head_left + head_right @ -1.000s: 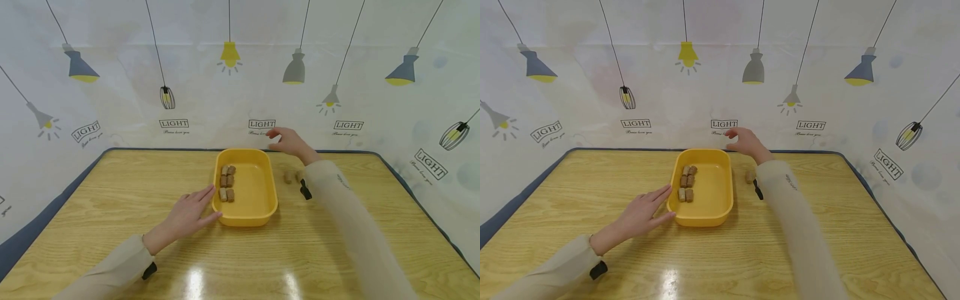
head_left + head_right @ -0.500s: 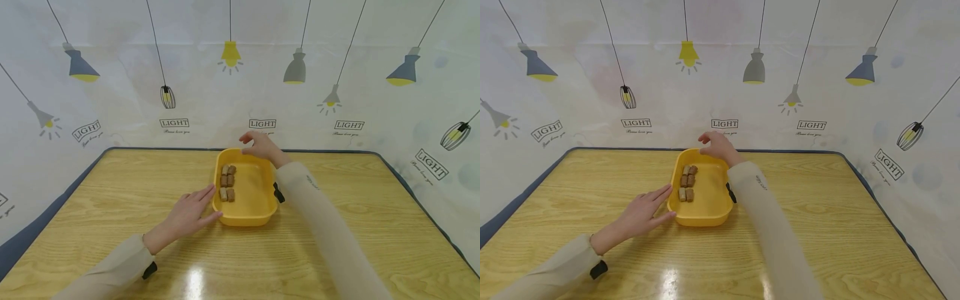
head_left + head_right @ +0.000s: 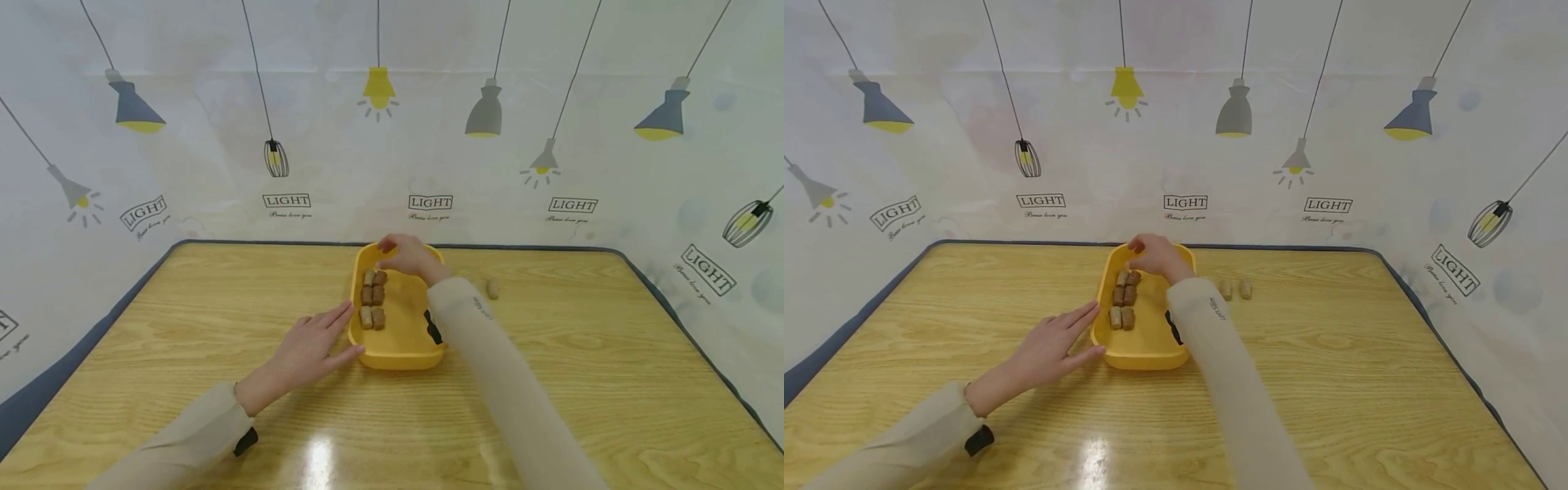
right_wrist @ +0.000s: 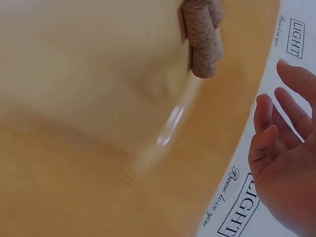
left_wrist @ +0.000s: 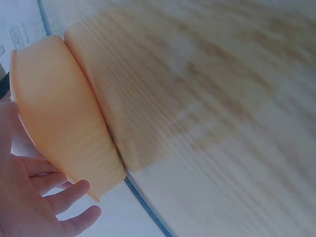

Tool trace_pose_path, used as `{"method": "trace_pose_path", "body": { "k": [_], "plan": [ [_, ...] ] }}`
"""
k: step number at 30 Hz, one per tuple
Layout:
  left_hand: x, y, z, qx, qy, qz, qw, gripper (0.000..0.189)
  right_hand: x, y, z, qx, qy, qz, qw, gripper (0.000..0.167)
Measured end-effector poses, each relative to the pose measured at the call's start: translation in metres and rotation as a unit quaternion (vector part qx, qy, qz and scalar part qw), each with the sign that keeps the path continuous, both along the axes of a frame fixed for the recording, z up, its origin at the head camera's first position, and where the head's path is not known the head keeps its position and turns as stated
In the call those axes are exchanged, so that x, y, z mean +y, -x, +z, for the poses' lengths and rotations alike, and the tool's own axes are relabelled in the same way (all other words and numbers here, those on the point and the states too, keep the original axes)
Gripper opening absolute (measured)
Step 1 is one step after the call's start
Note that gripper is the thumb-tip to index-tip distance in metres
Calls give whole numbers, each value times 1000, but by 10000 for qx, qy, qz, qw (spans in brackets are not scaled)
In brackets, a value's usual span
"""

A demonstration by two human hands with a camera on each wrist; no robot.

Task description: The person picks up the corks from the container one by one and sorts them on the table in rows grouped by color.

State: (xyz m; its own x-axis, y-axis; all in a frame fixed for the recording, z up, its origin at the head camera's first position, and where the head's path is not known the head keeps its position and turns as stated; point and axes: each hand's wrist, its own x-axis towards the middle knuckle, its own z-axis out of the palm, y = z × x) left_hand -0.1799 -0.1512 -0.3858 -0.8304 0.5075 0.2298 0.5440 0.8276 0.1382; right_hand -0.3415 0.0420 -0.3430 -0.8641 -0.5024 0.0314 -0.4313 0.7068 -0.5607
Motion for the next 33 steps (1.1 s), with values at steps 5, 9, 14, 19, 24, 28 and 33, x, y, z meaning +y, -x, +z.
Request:
{"method": "trace_pose_path", "body": {
  "k": [5, 9, 14, 19, 24, 28, 33],
  "plan": [
    [0, 0, 0, 58, -40, -35, 10000, 71, -6, -1, -10, -62, -21, -64, 10000, 35],
    [-1, 0, -1, 119, -56, -49, 9999, 70, -11, 0, -18, -263, -57, -129, 9996, 35],
    [-1, 0, -1, 129, -62, -43, 9999, 70, -17, 1, -25, -287, -87, -154, 9994, 37],
    [-1, 0, -1, 115, -38, -41, 9999, 71, -20, -1, -29, -220, -219, -120, 9994, 38],
    [-1, 1, -2, 140, -39, -56, 9999, 71, -22, -1, -34, -173, -299, -128, 9993, 40],
    [-1, 0, -2, 146, -41, -46, 9999, 70, -24, -2, -37, -145, -237, -158, 9995, 39],
    [-1, 0, -1, 114, -69, -44, 9999, 70, -27, -2, -41, -258, -278, -106, 9992, 40]
  ]
}}
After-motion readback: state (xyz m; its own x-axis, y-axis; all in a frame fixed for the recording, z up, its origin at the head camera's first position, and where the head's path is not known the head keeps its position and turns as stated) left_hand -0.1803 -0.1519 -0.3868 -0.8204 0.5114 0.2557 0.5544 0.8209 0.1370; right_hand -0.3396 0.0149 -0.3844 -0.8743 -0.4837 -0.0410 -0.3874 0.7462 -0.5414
